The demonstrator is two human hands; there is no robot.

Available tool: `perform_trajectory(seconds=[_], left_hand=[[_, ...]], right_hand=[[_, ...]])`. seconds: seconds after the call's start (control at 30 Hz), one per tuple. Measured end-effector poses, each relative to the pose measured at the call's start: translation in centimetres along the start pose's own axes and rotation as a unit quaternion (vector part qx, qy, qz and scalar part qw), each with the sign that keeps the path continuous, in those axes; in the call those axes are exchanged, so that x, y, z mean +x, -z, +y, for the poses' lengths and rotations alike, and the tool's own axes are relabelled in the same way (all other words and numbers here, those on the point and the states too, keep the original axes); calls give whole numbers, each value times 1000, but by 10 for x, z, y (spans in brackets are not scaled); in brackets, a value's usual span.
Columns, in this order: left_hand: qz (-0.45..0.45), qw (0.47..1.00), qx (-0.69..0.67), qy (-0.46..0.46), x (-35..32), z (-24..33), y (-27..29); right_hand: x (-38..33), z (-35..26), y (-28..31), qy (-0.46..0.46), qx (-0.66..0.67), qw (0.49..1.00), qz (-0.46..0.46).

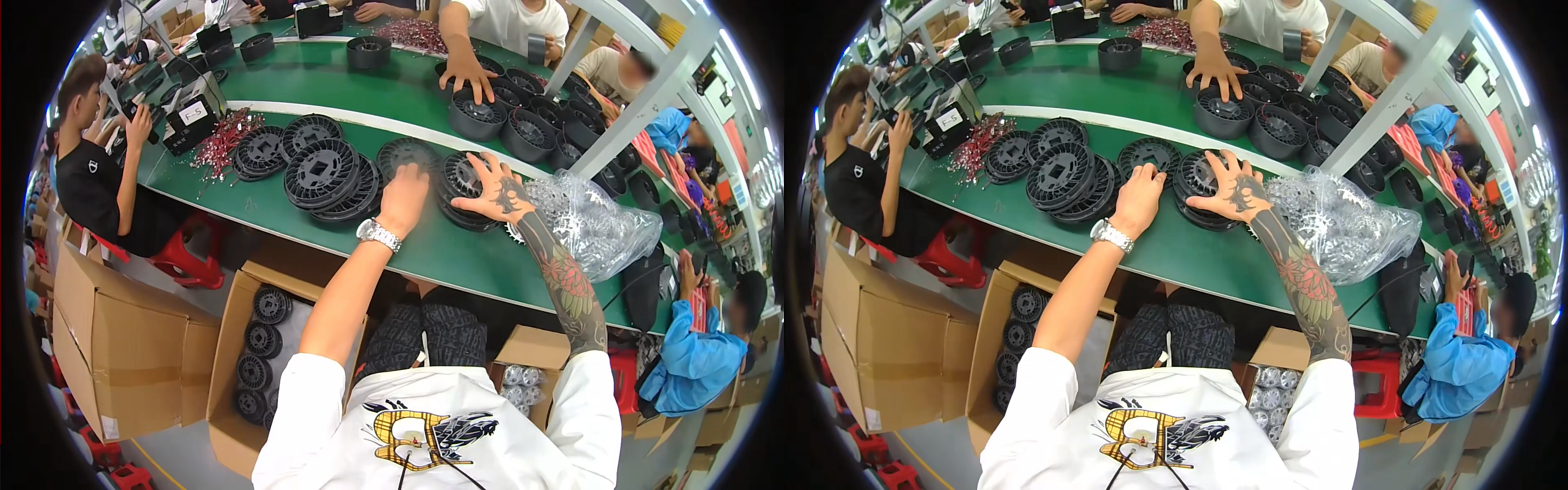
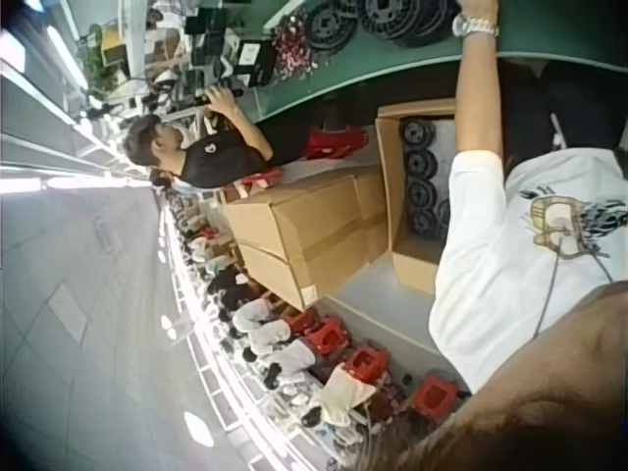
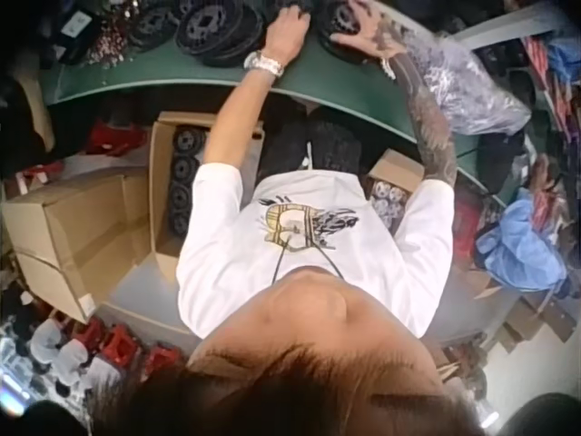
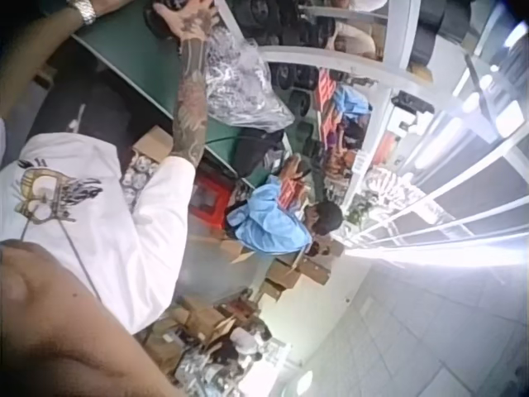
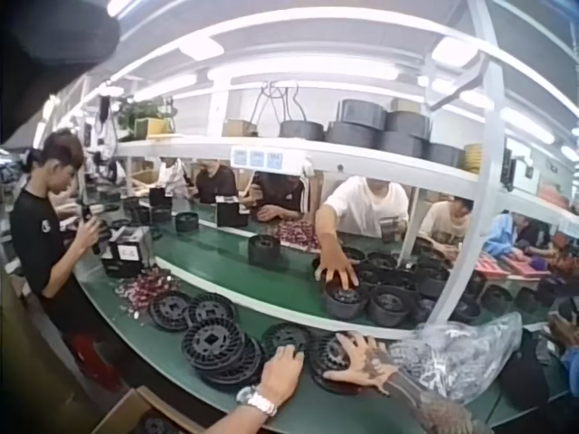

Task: Assembling plastic wheel hubs with metal gears at a manual assembly station.

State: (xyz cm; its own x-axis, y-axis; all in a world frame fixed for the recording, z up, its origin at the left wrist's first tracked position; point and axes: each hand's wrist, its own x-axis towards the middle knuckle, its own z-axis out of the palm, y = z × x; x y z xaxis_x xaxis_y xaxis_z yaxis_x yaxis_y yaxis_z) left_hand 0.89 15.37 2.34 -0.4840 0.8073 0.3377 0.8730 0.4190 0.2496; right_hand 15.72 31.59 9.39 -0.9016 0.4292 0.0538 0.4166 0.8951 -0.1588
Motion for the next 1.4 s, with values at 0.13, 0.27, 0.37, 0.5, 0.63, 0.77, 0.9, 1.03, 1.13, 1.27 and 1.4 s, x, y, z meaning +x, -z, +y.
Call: perform_trajectory(seconds=[0.13, 0.27, 0.37, 0.5, 0.63, 0.77, 0.9, 1.03, 1.13, 1.27, 1.4], left_hand=[[8, 999, 29, -11, 11, 1, -3], [30, 998, 53, -31, 16, 0, -7], [15, 999, 32, -6, 20, -1, -11], [3, 999, 27, -29, 37, -10, -25], [14, 1000, 10, -6, 44, -8, -23], [36, 998, 48, -9, 33, -1, -15], [128, 943, -270, 146, -2, 30, -9], [23, 724, -627, 288, -22, 56, 5], [8, 627, -718, 303, -15, 74, 6], [42, 581, -752, 308, -9, 87, 0], [100, 608, -736, 281, -15, 67, -20]], right_hand=[[-2, 1, 4, -7, -1, 1000, -19], [-2, 11, -1, 6, -6, 1000, -15], [-1, 13, -3, 14, -2, 1000, -15], [-2, 15, -5, 25, -6, 999, -22], [0, 12, 0, 15, 25, 998, -48], [6, 20, 4, 31, 86, 996, -18], [37, 60, 0, -64, 121, 989, 49], [57, 60, 15, -105, 89, 974, -177], [60, 61, 13, -96, 73, 972, -200], [48, 65, 11, -77, 96, 977, -175], [47, 44, 8, -69, 117, 959, -250]])
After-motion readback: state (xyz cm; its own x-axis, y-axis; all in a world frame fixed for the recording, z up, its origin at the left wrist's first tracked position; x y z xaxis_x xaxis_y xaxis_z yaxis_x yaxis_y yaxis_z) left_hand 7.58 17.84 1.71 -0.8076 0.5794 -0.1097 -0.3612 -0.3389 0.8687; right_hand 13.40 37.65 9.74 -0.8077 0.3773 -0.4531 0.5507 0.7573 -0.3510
